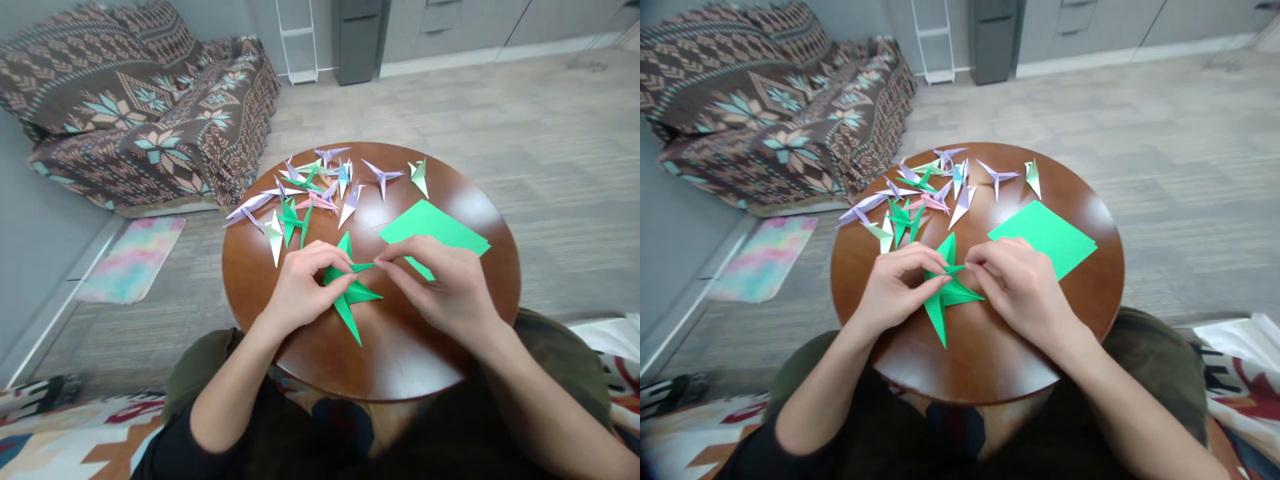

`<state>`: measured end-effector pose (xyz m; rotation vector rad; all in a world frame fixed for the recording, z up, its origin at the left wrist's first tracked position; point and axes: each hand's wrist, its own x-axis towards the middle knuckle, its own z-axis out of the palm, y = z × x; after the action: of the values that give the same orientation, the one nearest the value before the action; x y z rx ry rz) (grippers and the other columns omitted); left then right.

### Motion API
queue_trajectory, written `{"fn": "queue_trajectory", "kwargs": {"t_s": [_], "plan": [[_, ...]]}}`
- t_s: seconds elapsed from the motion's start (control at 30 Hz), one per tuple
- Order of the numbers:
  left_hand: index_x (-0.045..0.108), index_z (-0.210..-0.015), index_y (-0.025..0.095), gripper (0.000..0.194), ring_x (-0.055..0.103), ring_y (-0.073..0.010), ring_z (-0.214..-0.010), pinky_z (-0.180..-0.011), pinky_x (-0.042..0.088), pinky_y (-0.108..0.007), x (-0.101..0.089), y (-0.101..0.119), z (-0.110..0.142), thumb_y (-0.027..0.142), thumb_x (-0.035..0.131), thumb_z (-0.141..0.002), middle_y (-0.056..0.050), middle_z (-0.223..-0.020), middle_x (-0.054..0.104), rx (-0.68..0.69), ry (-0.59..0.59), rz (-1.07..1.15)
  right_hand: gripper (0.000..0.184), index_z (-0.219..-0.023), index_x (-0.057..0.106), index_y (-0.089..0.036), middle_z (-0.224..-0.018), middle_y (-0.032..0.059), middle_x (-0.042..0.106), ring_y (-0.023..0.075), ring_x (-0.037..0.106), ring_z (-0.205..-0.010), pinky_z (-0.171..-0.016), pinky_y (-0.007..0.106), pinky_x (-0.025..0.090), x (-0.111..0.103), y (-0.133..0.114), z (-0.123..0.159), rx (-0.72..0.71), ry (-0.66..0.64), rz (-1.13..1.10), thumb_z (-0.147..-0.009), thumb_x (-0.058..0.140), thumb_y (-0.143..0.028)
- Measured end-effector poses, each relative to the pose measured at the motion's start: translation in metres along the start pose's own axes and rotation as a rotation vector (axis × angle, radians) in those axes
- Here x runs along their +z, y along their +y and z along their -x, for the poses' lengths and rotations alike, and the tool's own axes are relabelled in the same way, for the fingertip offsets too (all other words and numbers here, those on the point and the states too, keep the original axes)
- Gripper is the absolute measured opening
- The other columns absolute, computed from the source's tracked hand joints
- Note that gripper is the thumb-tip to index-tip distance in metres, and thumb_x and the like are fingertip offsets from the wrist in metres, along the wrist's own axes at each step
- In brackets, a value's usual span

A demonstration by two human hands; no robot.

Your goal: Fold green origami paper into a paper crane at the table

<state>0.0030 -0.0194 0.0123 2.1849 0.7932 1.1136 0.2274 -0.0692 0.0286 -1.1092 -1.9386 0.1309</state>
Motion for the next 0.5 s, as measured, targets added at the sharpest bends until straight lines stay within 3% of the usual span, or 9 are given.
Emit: {"fn": "queue_trajectory", "kwargs": {"t_s": [0.13,0.3,0.5], "plan": [[0.076,-0.08,0.019,0.011,0.076,-0.0189,-0.086,-0.083,0.059,-0.032,0.0,-0.001,-0.001,0.01,0.08,-0.086,-0.004,-0.089,0.082,-0.008,0.011,0.002,0.009,-0.094,0.069,-0.022,-0.086,0.0035,0.078,0.0202,0.075,-0.079,-0.075,0.032,0.056,-0.006,-0.002,-0.003,0.09,0.097,-0.024,-0.096,0.07,-0.013],[0.077,-0.084,0.019,0.008,0.076,-0.0191,-0.087,-0.085,0.059,-0.032,0.003,0.001,-0.001,0.012,0.079,-0.087,-0.005,-0.09,0.081,0.002,0.005,0.025,0.01,-0.094,0.071,-0.022,-0.091,0.0038,0.078,0.022,0.074,-0.082,-0.077,0.034,0.056,0.0,0.0,-0.002,0.222,-0.144,-0.225,-0.093,0.081,-0.024],[0.075,-0.086,0.018,0.006,0.075,-0.0191,-0.087,-0.085,0.059,-0.032,0.004,0.007,0.0,0.02,0.078,-0.091,-0.006,-0.091,0.081,-0.025,-0.033,0.084,0.012,-0.086,0.071,-0.022,-0.083,0.0025,0.077,0.0187,0.071,-0.076,-0.073,0.032,0.053,0.005,-0.001,-0.001,0.252,-0.122,-0.297,-0.096,0.074,-0.017]]}}
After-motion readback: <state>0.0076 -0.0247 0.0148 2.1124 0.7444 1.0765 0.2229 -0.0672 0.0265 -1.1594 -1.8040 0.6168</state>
